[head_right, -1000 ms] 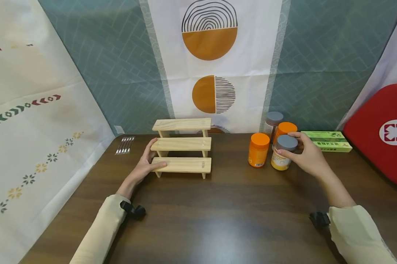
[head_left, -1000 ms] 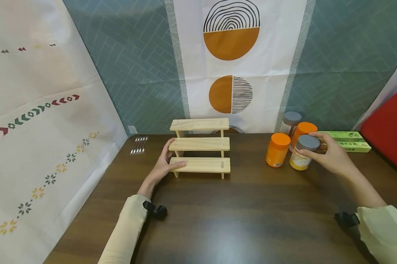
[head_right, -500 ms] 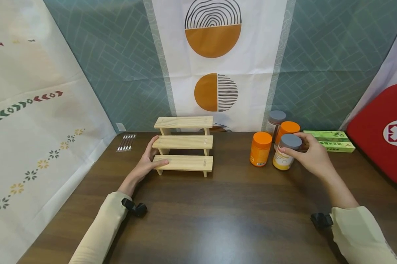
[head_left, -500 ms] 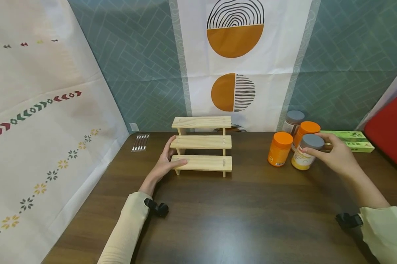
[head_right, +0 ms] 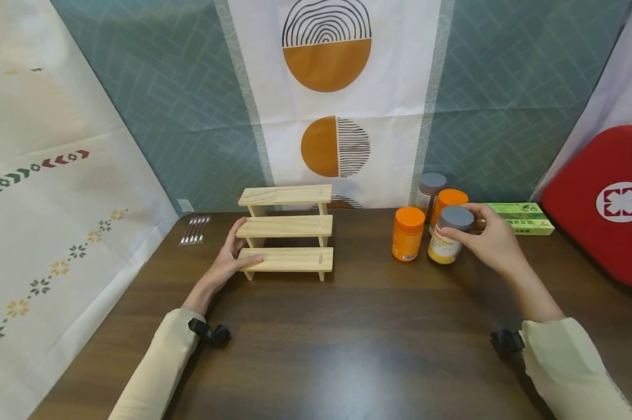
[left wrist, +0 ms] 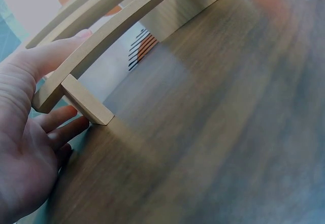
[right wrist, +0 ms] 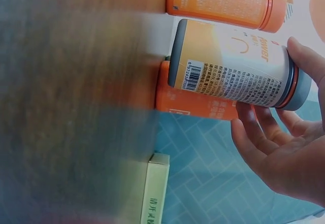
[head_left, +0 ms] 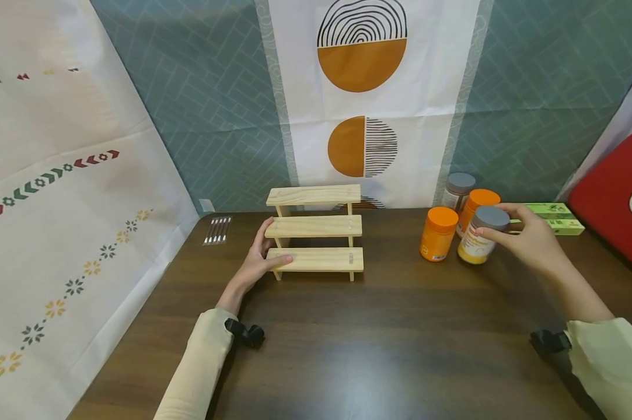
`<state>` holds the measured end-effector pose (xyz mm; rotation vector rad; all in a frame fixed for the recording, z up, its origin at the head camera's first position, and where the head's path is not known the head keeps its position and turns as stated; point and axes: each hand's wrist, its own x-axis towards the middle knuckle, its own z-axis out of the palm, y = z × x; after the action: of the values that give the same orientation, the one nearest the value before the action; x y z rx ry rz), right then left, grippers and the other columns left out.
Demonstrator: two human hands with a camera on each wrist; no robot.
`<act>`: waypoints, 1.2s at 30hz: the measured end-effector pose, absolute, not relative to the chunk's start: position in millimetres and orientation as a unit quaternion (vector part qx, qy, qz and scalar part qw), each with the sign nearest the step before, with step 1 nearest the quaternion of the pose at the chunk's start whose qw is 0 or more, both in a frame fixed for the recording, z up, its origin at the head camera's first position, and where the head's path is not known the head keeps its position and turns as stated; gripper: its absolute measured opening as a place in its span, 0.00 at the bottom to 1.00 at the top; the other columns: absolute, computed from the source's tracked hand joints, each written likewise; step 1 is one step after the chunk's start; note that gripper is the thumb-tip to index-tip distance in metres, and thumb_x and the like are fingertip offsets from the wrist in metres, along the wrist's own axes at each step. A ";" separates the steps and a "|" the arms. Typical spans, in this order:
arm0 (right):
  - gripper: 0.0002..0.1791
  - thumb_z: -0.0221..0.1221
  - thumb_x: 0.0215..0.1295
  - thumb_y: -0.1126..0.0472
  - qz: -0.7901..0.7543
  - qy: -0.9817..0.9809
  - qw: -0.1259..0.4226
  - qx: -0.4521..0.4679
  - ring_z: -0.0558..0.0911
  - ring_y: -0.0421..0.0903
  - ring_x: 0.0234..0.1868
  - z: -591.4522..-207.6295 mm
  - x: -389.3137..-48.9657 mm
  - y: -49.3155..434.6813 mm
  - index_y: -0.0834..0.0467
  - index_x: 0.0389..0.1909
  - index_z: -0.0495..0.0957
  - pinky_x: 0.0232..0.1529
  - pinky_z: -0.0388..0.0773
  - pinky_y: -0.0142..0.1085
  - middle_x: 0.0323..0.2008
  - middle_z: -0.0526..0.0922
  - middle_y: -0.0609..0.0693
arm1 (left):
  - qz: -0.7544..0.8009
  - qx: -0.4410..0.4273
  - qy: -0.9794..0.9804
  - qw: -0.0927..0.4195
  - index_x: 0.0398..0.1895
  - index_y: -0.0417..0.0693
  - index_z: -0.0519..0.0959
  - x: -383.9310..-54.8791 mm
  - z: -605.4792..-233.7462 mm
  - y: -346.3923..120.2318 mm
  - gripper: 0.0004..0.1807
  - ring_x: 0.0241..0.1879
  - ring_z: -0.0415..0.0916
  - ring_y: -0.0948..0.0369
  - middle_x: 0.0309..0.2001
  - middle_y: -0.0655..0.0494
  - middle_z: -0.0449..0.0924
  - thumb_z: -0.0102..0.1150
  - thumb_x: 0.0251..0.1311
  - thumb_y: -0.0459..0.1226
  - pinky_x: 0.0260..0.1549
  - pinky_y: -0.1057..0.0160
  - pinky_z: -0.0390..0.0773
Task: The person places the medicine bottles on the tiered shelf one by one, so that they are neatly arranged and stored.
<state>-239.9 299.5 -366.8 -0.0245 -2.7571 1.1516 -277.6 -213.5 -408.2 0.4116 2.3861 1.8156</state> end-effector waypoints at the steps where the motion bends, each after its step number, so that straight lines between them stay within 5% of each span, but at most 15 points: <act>1: 0.44 0.64 0.61 0.44 0.384 -0.920 0.077 -0.008 0.71 0.67 0.56 -365.9 -239.8 299.4 0.64 0.69 0.59 0.39 0.71 0.38 0.64 0.66 0.69 | 0.599 0.138 0.787 0.056 0.78 0.61 0.39 -277.6 -408.5 -213.9 0.55 0.45 0.77 0.62 0.65 0.31 0.66 0.63 0.57 0.29 0.51 0.60 0.73; 6: 0.45 0.63 0.62 0.44 0.389 -0.918 0.075 -0.007 0.70 0.70 0.57 -363.4 -238.1 298.4 0.66 0.70 0.58 0.46 0.72 0.55 0.65 0.64 0.71 | 0.602 0.139 0.785 0.050 0.78 0.66 0.39 -287.6 -422.9 -218.3 0.55 0.46 0.76 0.61 0.66 0.33 0.65 0.64 0.57 0.29 0.49 0.63 0.74; 14: 0.44 0.64 0.61 0.44 0.389 -0.918 0.081 -0.008 0.71 0.66 0.55 -360.3 -237.0 298.2 0.64 0.70 0.59 0.37 0.67 0.30 0.65 0.65 0.69 | 0.596 0.146 0.789 0.039 0.76 0.75 0.41 -293.2 -433.3 -221.6 0.54 0.48 0.77 0.59 0.66 0.37 0.66 0.65 0.57 0.31 0.49 0.61 0.75; 17: 0.43 0.64 0.61 0.45 0.390 -0.916 0.093 -0.011 0.71 0.58 0.52 -358.2 -236.9 300.1 0.63 0.69 0.60 0.35 0.65 0.27 0.62 0.68 0.62 | 0.596 0.148 0.788 0.037 0.76 0.75 0.41 -292.4 -432.8 -221.6 0.54 0.48 0.77 0.59 0.66 0.37 0.67 0.65 0.57 0.32 0.49 0.61 0.74; 23: 0.39 0.65 0.60 0.44 0.401 -0.907 0.123 -0.023 0.68 0.29 0.41 -352.7 -234.8 304.8 0.57 0.66 0.63 0.34 0.66 0.23 0.47 0.66 0.28 | 0.596 0.147 0.789 0.034 0.76 0.74 0.42 -292.6 -432.4 -221.2 0.54 0.49 0.76 0.58 0.66 0.37 0.66 0.65 0.57 0.31 0.51 0.60 0.74; 36: 0.36 0.64 0.61 0.46 0.417 -0.892 0.170 -0.027 0.68 0.22 0.38 -327.8 -226.2 308.8 0.52 0.67 0.64 0.32 0.65 0.18 0.40 0.65 0.21 | 0.605 0.150 0.781 0.049 0.78 0.64 0.37 -294.3 -434.1 -222.7 0.55 0.44 0.76 0.64 0.62 0.29 0.68 0.63 0.58 0.27 0.51 0.64 0.71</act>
<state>-226.2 308.8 -327.8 -0.0770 -2.5360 1.1856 -294.3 -222.7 -434.1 0.4561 2.3788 1.8429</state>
